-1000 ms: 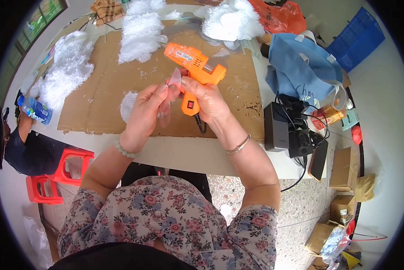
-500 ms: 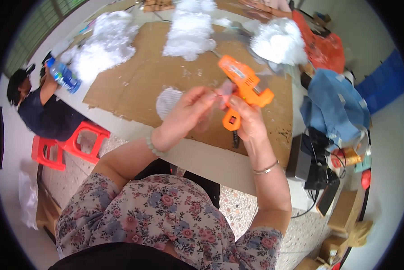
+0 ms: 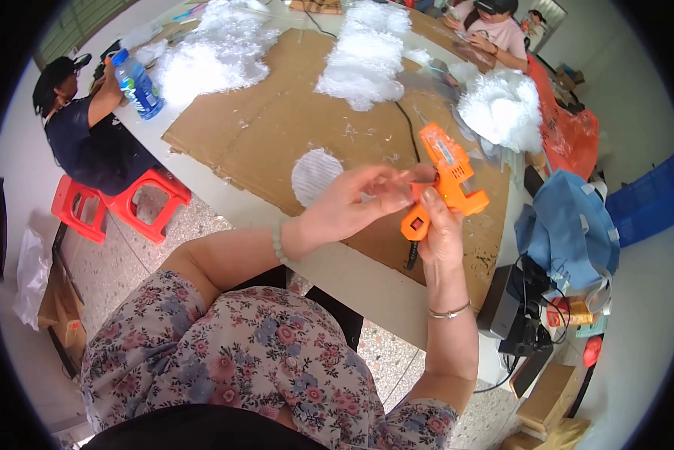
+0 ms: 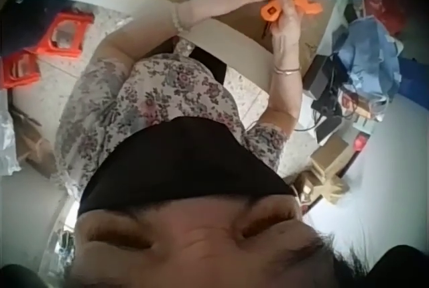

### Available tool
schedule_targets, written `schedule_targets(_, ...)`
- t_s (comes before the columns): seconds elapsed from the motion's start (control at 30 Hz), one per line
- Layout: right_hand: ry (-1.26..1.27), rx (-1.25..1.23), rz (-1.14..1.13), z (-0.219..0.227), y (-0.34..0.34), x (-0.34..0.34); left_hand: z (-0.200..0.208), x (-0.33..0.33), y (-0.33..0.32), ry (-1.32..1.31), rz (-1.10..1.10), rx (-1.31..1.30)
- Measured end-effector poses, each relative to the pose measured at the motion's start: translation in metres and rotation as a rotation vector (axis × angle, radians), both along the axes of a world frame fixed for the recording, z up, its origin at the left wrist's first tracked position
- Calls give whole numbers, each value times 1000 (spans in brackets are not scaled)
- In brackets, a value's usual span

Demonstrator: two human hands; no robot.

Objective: Applying hot glue to a cardboard base and attaching white fiberfill stuffing to assemble a toy part.

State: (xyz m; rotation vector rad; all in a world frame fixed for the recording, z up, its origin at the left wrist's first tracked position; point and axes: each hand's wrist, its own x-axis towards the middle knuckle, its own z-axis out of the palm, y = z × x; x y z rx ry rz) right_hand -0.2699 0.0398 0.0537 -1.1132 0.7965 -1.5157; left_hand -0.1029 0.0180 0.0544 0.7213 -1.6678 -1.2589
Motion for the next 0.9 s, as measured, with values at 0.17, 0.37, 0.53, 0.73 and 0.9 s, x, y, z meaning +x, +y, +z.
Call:
schedule_targets(0.17, -110, 80, -79, 5, -2, 13, -3, 1, -3, 45, -15, -88)
schedule_targets(0.37, -24, -16, 23, -8, -14, -4, -8, 0, -7, 84, -63, 41)
schedule_targets(0.53, -29, 15, 23, 0, -6, -4, -9, 1, -8, 73, -109, 64)
schedule_targets(0.73, -74, -9, 78, -3, -11, -6, -6, 6, -10, -3, -68, 31)
schedule_targets(0.9, -84, 98, 37, 6, -8, -4, -5, 10, -13, -135, -25, -5)
